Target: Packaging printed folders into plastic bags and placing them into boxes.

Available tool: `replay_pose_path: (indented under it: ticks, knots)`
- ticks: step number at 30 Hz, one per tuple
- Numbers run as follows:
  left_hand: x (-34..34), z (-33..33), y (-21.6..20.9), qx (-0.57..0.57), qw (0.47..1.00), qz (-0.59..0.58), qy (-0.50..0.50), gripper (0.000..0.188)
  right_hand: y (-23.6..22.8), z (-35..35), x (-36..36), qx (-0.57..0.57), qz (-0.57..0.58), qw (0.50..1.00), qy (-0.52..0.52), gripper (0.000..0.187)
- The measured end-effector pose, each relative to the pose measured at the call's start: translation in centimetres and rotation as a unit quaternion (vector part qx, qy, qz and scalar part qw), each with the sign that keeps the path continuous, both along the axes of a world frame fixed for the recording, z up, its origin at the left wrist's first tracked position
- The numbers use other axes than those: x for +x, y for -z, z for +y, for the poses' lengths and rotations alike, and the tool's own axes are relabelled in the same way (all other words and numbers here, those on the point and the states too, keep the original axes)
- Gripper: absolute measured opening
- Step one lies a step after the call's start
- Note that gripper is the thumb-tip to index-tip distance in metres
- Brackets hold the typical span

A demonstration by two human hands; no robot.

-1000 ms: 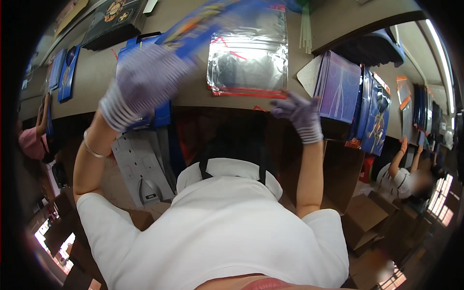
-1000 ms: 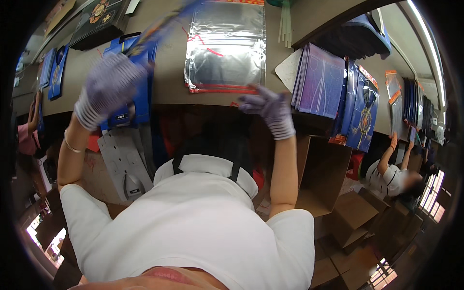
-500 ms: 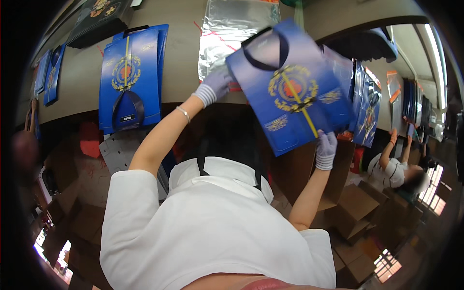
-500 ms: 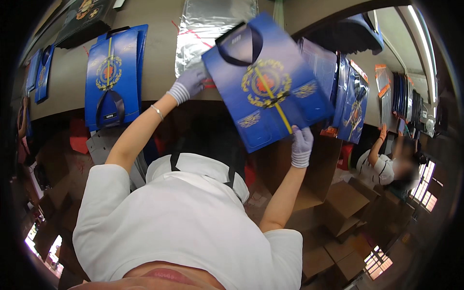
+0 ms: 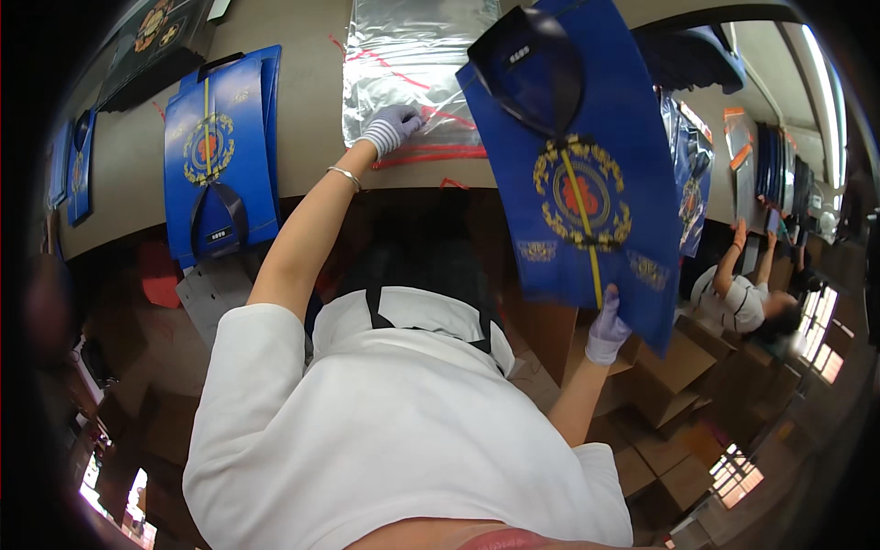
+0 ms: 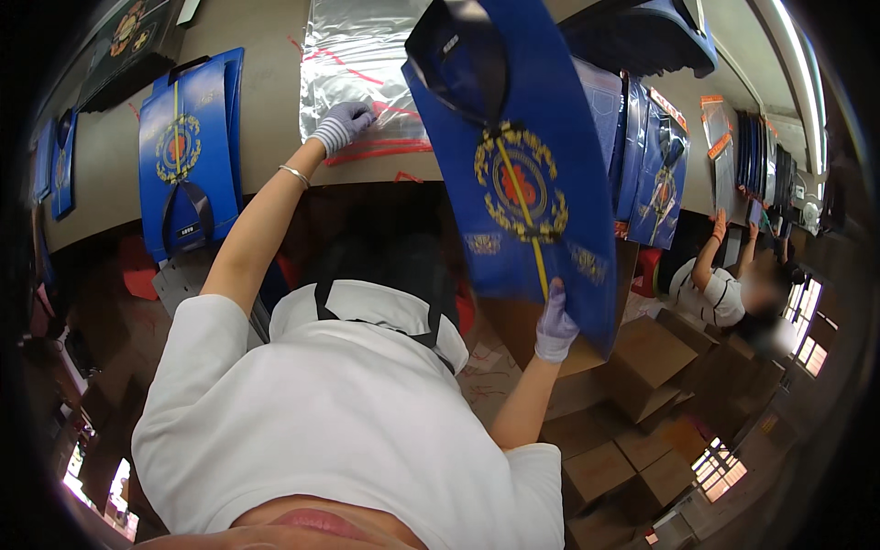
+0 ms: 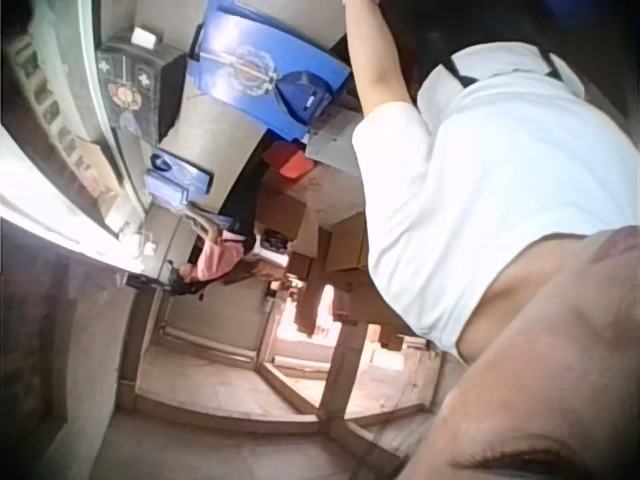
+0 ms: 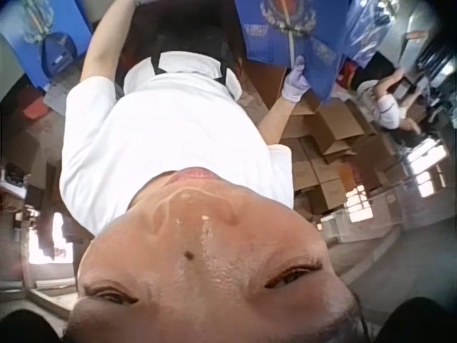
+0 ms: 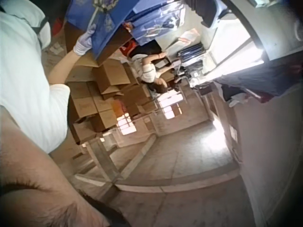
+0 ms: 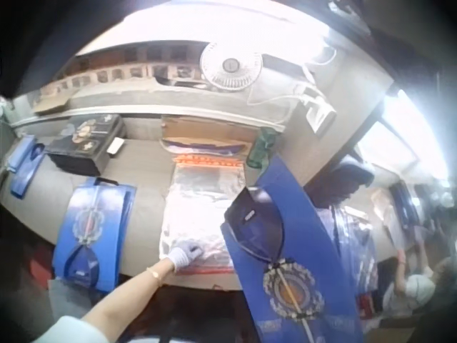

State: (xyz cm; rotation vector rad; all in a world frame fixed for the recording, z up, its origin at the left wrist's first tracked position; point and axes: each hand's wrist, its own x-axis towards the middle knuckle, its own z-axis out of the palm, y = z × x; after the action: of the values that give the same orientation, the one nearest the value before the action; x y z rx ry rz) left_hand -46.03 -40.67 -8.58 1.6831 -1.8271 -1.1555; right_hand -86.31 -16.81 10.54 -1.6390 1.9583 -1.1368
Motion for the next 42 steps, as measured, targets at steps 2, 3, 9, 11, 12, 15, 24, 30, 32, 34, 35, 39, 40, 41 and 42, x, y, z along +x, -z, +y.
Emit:
replay_pose_path:
  ticks: [2,3,9,11,12,15,24,30,32,34,35,39,40,41,42]
  knots:
    - [-0.2,-0.3,-0.5,0.085,0.996,-0.028,-0.029,0.026,-1.7,1.0,1.0,-0.037,0.022,0.999,-0.013,0.042]
    - [-0.1,-0.3,-0.1,0.088,0.995,-0.028,-0.03,0.026,-2.3,1.4,2.1,-0.034,0.022,0.999,-0.014,0.042]
    - [-0.6,-0.7,0.1,-0.024,0.991,0.069,-0.107,0.022,-2.8,1.1,7.6,0.043,0.057,0.993,-0.096,0.029]
    - [-0.5,-0.9,-1.1,0.05,0.989,0.078,-0.112,0.023,-0.6,0.3,8.4,0.055,0.056,0.991,-0.111,0.032]
    - [-0.2,-1.2,-1.2,0.081,0.986,0.09,-0.118,0.023,0.5,0.5,8.4,0.065,0.055,0.988,-0.131,0.036]
    - [2.1,-3.1,-1.0,-0.068,0.981,0.01,-0.183,0.03,2.9,1.2,8.0,0.066,-0.02,0.989,-0.132,0.036]
    - [1.8,-3.9,-11.9,-0.233,0.968,-0.047,-0.077,0.056,-1.9,1.4,1.3,0.041,-0.253,0.957,0.14,0.04]
    - [-1.2,-0.6,-5.2,-0.157,0.953,-0.223,0.134,0.054,-3.9,3.7,-5.0,0.195,-0.409,0.88,0.14,0.041]
    - [-1.7,0.2,-3.5,-0.158,0.939,-0.255,0.165,0.054,-3.3,4.4,-5.4,0.233,-0.409,0.872,0.132,0.043]
    - [-2.3,1.1,-3.3,-0.197,0.925,-0.28,0.167,0.054,-2.5,5.2,-4.9,0.253,-0.416,0.865,0.124,0.049]
    - [-2.4,1.6,-3.6,-0.197,0.924,-0.279,0.171,0.054,-2.3,5.6,-4.9,0.252,-0.417,0.864,0.128,0.049]
    - [-1.3,3.0,-2.8,-0.204,0.92,-0.254,0.218,0.045,-1.9,6.3,-3.5,0.303,-0.474,0.815,0.139,0.049]
    - [-0.6,3.0,-1.5,-0.205,0.921,-0.246,0.222,0.036,-1.7,6.2,-3.3,0.311,-0.484,0.806,0.137,0.047]
    - [-0.4,2.7,-1.3,-0.206,0.921,-0.236,0.23,0.027,-1.4,6.2,-3.4,0.316,-0.495,0.797,0.139,0.046]
    - [0.0,2.0,-1.1,-0.202,0.937,-0.165,0.233,0.012,-0.8,6.3,-3.5,0.315,-0.496,0.797,0.142,0.046]
